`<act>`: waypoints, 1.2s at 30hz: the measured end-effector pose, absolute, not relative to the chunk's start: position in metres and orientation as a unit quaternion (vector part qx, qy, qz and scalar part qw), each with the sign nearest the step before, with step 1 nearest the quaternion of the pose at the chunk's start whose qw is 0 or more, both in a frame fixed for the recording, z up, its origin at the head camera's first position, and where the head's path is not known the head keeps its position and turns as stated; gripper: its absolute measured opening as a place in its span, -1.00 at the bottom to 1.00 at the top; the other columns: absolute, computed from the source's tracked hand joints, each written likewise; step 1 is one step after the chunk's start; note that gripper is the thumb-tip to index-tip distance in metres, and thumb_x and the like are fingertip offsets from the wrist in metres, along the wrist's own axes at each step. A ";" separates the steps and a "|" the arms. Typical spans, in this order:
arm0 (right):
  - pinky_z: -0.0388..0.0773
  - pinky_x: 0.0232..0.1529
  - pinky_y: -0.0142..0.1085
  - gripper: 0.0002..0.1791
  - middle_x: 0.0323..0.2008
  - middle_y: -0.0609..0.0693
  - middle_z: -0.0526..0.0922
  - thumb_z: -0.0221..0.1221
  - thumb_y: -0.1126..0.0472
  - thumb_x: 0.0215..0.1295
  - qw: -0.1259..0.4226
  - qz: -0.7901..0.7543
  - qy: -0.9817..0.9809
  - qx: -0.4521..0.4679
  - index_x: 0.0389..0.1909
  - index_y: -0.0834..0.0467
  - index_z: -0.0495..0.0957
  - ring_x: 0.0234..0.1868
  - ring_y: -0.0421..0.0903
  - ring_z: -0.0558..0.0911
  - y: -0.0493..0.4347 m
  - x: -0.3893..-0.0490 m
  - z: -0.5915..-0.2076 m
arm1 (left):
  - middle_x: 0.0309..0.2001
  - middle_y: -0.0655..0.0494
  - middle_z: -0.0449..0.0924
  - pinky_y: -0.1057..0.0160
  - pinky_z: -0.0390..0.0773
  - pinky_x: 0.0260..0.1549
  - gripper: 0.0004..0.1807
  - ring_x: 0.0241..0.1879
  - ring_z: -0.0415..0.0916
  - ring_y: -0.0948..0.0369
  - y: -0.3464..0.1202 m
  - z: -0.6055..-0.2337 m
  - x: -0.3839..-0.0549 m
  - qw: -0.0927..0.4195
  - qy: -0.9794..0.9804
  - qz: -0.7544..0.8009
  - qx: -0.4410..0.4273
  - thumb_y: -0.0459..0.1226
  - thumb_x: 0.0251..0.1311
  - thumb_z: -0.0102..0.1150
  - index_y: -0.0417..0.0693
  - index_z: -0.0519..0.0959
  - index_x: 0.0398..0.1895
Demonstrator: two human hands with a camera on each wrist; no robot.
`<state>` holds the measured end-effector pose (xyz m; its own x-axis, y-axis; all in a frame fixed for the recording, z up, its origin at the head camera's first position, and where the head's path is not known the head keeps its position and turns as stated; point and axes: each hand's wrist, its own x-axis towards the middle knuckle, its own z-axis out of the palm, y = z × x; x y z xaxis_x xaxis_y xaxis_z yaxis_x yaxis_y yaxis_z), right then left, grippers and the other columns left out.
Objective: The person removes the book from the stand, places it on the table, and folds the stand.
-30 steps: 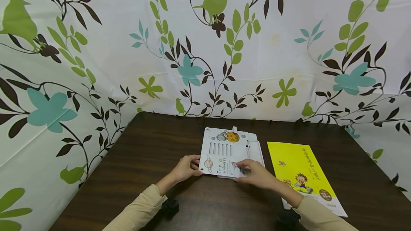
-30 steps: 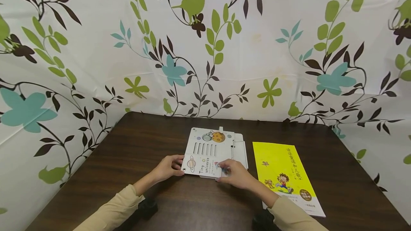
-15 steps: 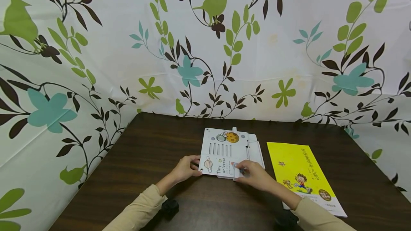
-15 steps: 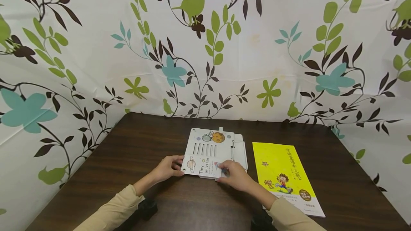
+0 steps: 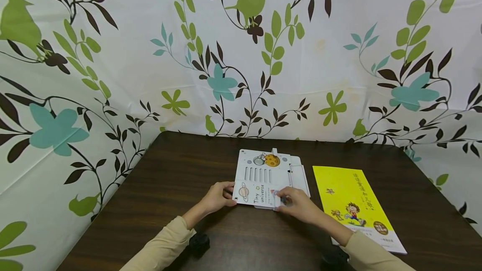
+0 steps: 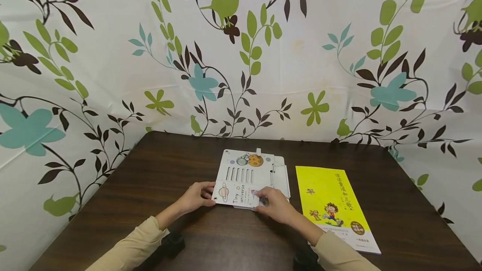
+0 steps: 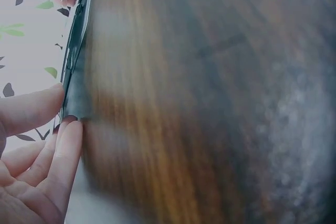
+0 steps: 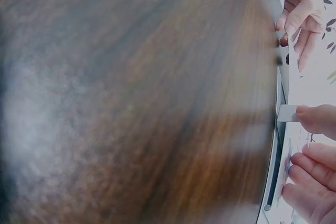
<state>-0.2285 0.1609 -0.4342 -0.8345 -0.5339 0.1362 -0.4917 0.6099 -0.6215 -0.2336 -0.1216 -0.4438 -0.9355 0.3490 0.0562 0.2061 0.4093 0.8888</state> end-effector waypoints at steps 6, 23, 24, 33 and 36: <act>0.52 -0.13 -0.19 -0.61 -0.16 0.08 0.61 0.32 0.21 0.01 0.031 -0.340 0.896 -0.284 -0.12 0.28 0.57 -0.25 -0.11 0.52 0.160 -0.229 -0.434 | -0.25 -0.17 0.52 0.32 0.54 -0.49 -0.38 -0.37 0.56 0.10 -0.121 -0.444 -0.233 0.071 0.836 0.519 0.165 -0.59 -0.19 0.29 -0.54 0.36 0.06; 0.52 -0.18 -0.23 -0.65 -0.19 0.06 0.61 0.31 0.27 0.00 0.036 -0.344 0.900 -0.266 -0.14 0.28 0.58 -0.27 -0.12 0.50 0.158 -0.230 -0.432 | -0.24 -0.17 0.52 0.30 0.55 -0.49 -0.37 -0.35 0.57 0.07 -0.122 -0.445 -0.234 0.072 0.833 0.524 0.163 -0.58 -0.18 0.29 -0.54 0.34 0.08; 0.52 -0.17 -0.23 -0.65 -0.19 0.07 0.61 0.31 0.27 0.00 0.036 -0.344 0.900 -0.265 -0.15 0.28 0.58 -0.26 -0.12 0.51 0.157 -0.230 -0.432 | -0.24 -0.17 0.51 0.30 0.55 -0.50 -0.37 -0.35 0.56 0.07 -0.122 -0.445 -0.234 0.072 0.833 0.523 0.163 -0.58 -0.17 0.29 -0.53 0.34 0.08; 0.52 -0.10 -0.18 -0.59 -0.19 0.05 0.60 0.34 0.21 -0.02 0.068 -0.359 0.893 -0.262 -0.12 0.29 0.57 -0.22 -0.10 0.53 0.161 -0.238 -0.431 | -0.22 -0.15 0.51 0.30 0.54 -0.49 -0.36 -0.34 0.55 0.09 -0.123 -0.446 -0.234 0.075 0.836 0.519 0.160 -0.55 -0.17 0.31 -0.50 0.35 0.09; 0.54 -0.13 -0.21 -0.58 -0.20 0.05 0.61 0.31 0.16 0.02 0.097 -0.367 0.884 -0.273 -0.10 0.29 0.56 -0.22 -0.08 0.54 0.166 -0.246 -0.427 | -0.22 -0.15 0.52 0.30 0.54 -0.48 -0.36 -0.34 0.55 0.09 -0.122 -0.445 -0.233 0.077 0.837 0.518 0.161 -0.55 -0.17 0.31 -0.50 0.35 0.09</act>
<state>-0.2459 0.1660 -0.4272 -0.8323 -0.5536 0.0276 -0.4106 0.5823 -0.7017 -0.2334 -0.1222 -0.4451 -0.9363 0.3491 0.0387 0.1903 0.4117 0.8912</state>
